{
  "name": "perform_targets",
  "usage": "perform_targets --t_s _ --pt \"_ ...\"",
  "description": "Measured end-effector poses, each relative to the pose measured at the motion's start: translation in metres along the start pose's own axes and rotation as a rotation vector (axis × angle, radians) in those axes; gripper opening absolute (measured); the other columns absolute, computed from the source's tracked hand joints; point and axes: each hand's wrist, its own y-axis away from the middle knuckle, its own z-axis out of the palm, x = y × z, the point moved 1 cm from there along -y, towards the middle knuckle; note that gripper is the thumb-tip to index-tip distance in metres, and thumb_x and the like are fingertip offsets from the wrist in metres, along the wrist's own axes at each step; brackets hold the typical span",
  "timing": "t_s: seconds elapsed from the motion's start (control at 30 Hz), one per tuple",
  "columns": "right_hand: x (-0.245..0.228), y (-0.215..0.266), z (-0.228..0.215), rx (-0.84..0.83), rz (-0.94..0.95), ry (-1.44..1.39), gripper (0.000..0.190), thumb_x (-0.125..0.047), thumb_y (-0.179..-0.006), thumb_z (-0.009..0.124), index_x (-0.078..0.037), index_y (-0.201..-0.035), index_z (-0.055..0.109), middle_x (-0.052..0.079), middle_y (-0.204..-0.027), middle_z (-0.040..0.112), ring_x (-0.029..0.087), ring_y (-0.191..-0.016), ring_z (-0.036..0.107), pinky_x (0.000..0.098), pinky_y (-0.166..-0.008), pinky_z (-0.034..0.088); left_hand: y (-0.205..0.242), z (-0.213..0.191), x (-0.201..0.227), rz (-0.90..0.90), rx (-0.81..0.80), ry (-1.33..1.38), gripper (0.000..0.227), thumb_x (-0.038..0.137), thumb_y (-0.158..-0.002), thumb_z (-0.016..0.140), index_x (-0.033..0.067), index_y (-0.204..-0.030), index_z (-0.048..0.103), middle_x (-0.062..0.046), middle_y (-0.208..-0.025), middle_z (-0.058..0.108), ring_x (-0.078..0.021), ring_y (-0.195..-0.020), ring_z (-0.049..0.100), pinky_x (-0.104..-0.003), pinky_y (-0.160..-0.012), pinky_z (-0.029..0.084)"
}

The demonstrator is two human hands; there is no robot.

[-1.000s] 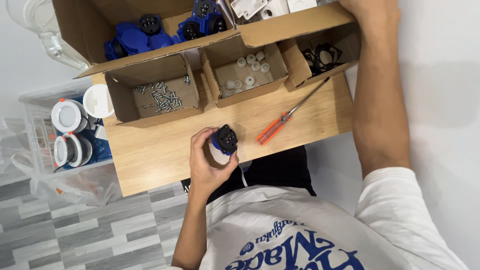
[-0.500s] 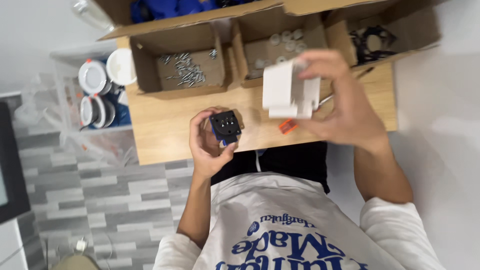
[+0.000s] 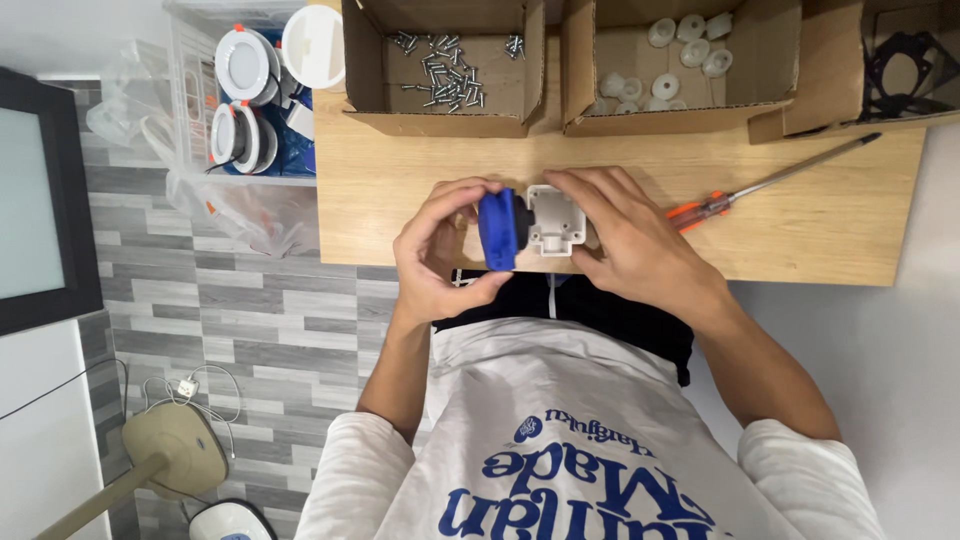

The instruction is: The person assembles a blue electrical socket by inserting a white plastic insert and securing it with screws using a screwdriver. They repeat this process with a second socket, handling screws and washers from nearby boxes on a wooden table.

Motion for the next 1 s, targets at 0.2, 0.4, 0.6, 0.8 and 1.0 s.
perform_targets --t_s 0.2,0.4,0.6,0.8,1.0 --pt "0.005 0.001 -0.001 -0.044 -0.019 0.066 0.087 -0.004 -0.076 0.085 0.003 -0.157 0.053 0.021 -0.137 0.065 0.043 -0.126 0.062 0.0535 -0.104 0.049 -0.023 0.012 0.019 0.070 -0.139 -0.233 0.074 0.018 -0.071 0.106 -0.0066 -0.132 0.072 -0.024 -0.130 0.075 -0.0398 -0.126 0.070 -0.048 -0.108 0.058" --pt "0.002 0.006 -0.014 -0.075 0.015 0.057 0.107 -0.007 -0.077 0.088 0.006 -0.169 0.035 0.031 -0.140 0.061 0.049 -0.131 0.059 0.0554 -0.107 0.044 -0.038 0.024 0.025 0.062 -0.272 -0.397 0.064 0.014 -0.081 0.100 -0.0027 -0.136 0.071 -0.020 -0.133 0.076 -0.0431 -0.123 0.073 -0.053 -0.107 0.059" --pt "-0.001 0.030 -0.032 0.014 0.106 0.037 0.107 -0.028 -0.086 0.089 0.006 -0.170 0.031 0.029 -0.164 0.050 0.045 -0.153 0.048 0.0554 -0.124 0.038 -0.041 0.017 0.026 0.012 -0.426 -0.538 0.064 0.021 -0.089 0.097 0.0017 -0.141 0.066 -0.017 -0.141 0.073 -0.0388 -0.131 0.069 -0.050 -0.116 0.053" --pt "0.004 0.053 -0.029 0.154 0.107 0.126 0.088 -0.030 -0.101 0.088 0.005 -0.166 0.042 0.024 -0.163 0.055 0.039 -0.154 0.052 0.0537 -0.128 0.040 -0.042 0.016 0.025 -0.016 -0.527 -0.588 0.061 0.022 -0.095 0.095 0.0022 -0.142 0.063 -0.017 -0.145 0.070 -0.0360 -0.136 0.066 -0.048 -0.123 0.050" --pt "0.009 0.060 -0.023 0.174 0.121 0.143 0.083 -0.031 -0.102 0.087 0.005 -0.164 0.046 0.023 -0.159 0.057 0.039 -0.149 0.055 0.0537 -0.128 0.040 -0.046 0.018 0.031 -0.017 -0.544 -0.615 0.060 0.023 -0.095 0.097 0.0015 -0.141 0.064 -0.017 -0.144 0.070 -0.0364 -0.136 0.064 -0.049 -0.123 0.051"
